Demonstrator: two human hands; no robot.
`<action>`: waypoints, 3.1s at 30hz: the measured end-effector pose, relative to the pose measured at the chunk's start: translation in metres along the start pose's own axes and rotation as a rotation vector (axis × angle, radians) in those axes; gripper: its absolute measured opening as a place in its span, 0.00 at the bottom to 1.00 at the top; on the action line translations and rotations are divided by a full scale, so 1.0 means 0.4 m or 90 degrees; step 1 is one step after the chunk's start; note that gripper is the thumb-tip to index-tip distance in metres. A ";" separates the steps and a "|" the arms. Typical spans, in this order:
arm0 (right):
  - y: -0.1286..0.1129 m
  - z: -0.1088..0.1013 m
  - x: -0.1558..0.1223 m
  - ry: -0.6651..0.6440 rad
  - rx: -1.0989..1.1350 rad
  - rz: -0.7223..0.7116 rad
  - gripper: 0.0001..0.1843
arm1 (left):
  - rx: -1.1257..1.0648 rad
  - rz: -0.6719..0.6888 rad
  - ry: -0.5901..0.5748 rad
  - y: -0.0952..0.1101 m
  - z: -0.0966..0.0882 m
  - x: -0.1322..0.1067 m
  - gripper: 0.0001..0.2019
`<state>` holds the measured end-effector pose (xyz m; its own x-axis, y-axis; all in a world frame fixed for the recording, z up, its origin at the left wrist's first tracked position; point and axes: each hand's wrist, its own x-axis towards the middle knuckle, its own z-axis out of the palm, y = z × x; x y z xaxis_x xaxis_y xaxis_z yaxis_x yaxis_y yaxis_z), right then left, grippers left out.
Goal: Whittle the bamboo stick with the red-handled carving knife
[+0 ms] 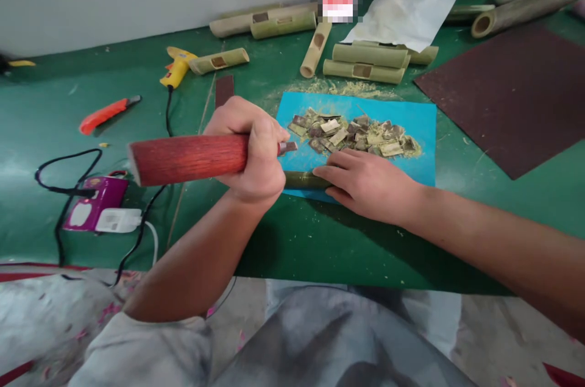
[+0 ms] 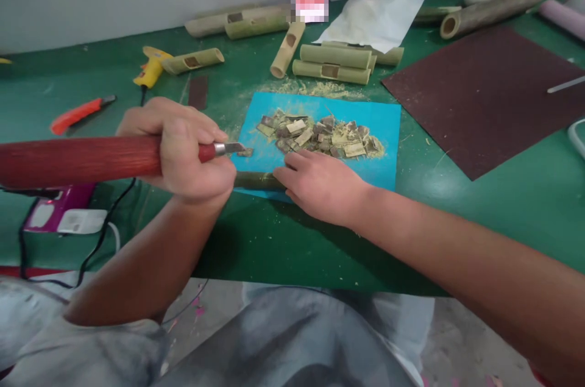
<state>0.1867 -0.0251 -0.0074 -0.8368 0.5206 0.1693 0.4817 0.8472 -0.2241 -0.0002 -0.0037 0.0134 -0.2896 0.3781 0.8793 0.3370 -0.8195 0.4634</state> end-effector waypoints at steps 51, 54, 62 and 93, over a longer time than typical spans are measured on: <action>-0.017 -0.066 -0.126 0.164 -0.285 0.014 0.16 | 0.061 0.075 -0.238 -0.015 -0.034 -0.013 0.14; -0.014 -0.092 -0.123 0.185 -0.306 0.043 0.17 | 0.063 0.087 -0.242 0.011 -0.040 -0.001 0.12; -0.019 -0.089 -0.116 0.243 -0.329 0.050 0.15 | 0.077 0.127 -0.232 0.042 -0.039 0.011 0.09; 0.004 -0.001 -0.080 0.131 -0.094 0.195 0.08 | -0.072 -0.257 -0.184 -0.028 0.023 -0.076 0.20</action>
<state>0.2145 -0.0403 -0.0126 -0.5858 0.7497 0.3079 0.7459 0.6473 -0.1570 0.0130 -0.0022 -0.0176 -0.1116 0.7652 0.6341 0.1457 -0.6186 0.7721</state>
